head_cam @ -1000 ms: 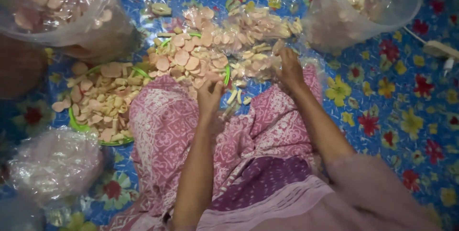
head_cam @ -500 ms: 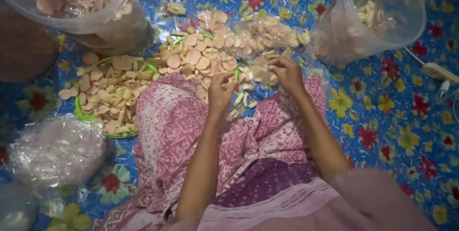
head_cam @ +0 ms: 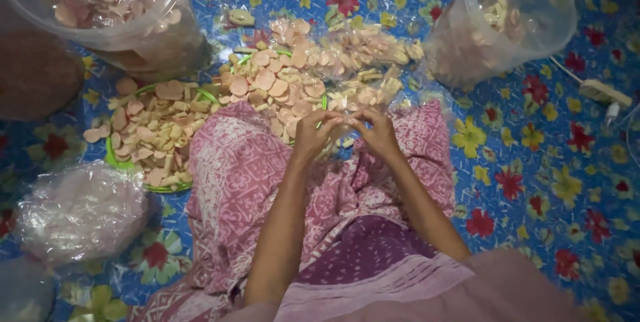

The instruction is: Packing small food slices from a pile into plastic containers while sitting on the floor

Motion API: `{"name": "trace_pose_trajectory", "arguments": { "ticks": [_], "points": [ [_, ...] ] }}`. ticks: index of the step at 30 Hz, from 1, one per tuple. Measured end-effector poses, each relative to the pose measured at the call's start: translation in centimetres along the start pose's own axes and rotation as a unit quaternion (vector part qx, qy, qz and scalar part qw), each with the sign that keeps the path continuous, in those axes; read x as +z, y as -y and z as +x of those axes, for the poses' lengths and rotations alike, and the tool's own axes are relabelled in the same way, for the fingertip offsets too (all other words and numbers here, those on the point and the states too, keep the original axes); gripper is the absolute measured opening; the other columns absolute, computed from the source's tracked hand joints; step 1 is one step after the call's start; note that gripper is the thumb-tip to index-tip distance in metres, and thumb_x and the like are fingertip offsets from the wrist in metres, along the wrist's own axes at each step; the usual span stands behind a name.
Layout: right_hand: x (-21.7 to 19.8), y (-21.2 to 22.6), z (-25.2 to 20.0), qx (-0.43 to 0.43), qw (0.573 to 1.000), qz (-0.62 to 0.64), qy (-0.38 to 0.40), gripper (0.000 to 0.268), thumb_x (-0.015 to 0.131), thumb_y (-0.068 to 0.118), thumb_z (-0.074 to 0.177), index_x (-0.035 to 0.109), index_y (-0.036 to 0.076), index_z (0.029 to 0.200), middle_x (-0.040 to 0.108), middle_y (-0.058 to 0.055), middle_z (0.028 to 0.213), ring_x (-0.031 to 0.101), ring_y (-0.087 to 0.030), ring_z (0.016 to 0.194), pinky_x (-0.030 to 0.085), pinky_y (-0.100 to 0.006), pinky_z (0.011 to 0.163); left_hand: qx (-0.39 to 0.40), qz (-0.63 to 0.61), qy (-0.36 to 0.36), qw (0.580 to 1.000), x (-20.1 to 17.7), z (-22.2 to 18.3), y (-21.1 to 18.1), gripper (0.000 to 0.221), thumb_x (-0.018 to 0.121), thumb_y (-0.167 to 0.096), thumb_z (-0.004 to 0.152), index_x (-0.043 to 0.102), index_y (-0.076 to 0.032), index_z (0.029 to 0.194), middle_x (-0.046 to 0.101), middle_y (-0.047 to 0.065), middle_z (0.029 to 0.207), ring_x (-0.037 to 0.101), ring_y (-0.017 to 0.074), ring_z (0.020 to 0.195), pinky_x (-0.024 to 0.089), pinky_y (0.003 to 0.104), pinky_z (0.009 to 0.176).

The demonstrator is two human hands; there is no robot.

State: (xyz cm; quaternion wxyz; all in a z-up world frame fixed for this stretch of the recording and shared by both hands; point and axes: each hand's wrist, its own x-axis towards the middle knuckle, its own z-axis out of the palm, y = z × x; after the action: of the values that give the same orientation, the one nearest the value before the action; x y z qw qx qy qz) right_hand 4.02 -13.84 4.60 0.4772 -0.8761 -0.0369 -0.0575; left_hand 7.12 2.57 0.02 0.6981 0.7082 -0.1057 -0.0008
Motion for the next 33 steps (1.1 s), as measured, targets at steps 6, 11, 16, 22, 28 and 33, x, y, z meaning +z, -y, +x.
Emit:
{"name": "trace_pose_trajectory", "arguments": {
  "ticks": [6,11,16,22,28,33],
  "points": [
    [-0.2,-0.4,-1.0,-0.022,1.0,-0.009,-0.007,0.007,0.07,0.018,0.082,0.07,0.012,0.084,0.063,-0.008,0.077,0.062,-0.027,0.084,0.045,-0.037,0.082,0.017,0.037,0.003,0.999,0.6,-0.4,0.8,0.01,0.078,-0.022,0.072,0.073,-0.017,0.08,0.065,0.003,0.067,0.061,0.0166,0.068,0.048,0.03,0.075],
    [-0.2,-1.8,-1.7,-0.024,0.999,-0.009,-0.03,0.009,0.074,0.018,0.077,0.07,0.011,0.081,0.062,-0.009,0.075,0.062,-0.027,0.082,0.046,-0.036,0.08,0.006,0.065,-0.002,0.998,0.3,-1.1,0.0,0.008,0.076,-0.022,0.074,0.07,-0.016,0.074,0.064,0.004,0.065,0.062,0.0204,0.071,0.047,0.032,0.076],
    [-0.3,-2.7,-2.2,-0.05,0.998,-0.002,-0.04,0.008,0.074,0.014,0.077,0.069,0.009,0.08,0.062,-0.008,0.074,0.062,-0.027,0.082,0.046,-0.036,0.079,-0.009,0.061,-0.004,0.998,0.4,-1.4,-0.9,0.009,0.075,-0.02,0.074,0.069,-0.013,0.073,0.064,0.007,0.065,0.063,0.0238,0.073,0.048,0.034,0.076],
    [-1.2,-1.2,-3.3,-0.013,0.998,0.008,-0.056,0.01,0.076,0.017,0.075,0.069,0.01,0.078,0.063,-0.008,0.073,0.062,-0.025,0.08,0.046,-0.036,0.079,-0.006,0.056,0.001,0.998,0.4,-1.7,-1.2,0.011,0.075,-0.019,0.074,0.067,-0.013,0.07,0.064,0.006,0.064,0.063,0.0235,0.072,0.048,0.034,0.076],
    [-1.4,-0.5,-3.4,0.025,0.998,0.023,-0.051,0.01,0.075,0.017,0.077,0.069,0.009,0.079,0.062,-0.008,0.076,0.062,-0.024,0.083,0.046,-0.035,0.081,-0.022,0.05,0.012,0.998,0.2,-1.9,-2.2,0.013,0.073,-0.022,0.077,0.067,-0.014,0.068,0.063,0.005,0.063,0.063,0.022,0.073,0.047,0.033,0.077],
    [-1.4,-0.8,-3.4,0.068,0.995,0.053,-0.053,0.012,0.075,0.018,0.078,0.069,0.008,0.081,0.062,-0.008,0.076,0.062,-0.022,0.084,0.047,-0.034,0.082,-0.05,0.02,0.03,0.998,0.4,-1.9,-2.6,0.018,0.067,-0.021,0.082,0.066,-0.013,0.066,0.063,0.005,0.061,0.062,0.0188,0.069,0.047,0.032,0.075]
  ]
}}
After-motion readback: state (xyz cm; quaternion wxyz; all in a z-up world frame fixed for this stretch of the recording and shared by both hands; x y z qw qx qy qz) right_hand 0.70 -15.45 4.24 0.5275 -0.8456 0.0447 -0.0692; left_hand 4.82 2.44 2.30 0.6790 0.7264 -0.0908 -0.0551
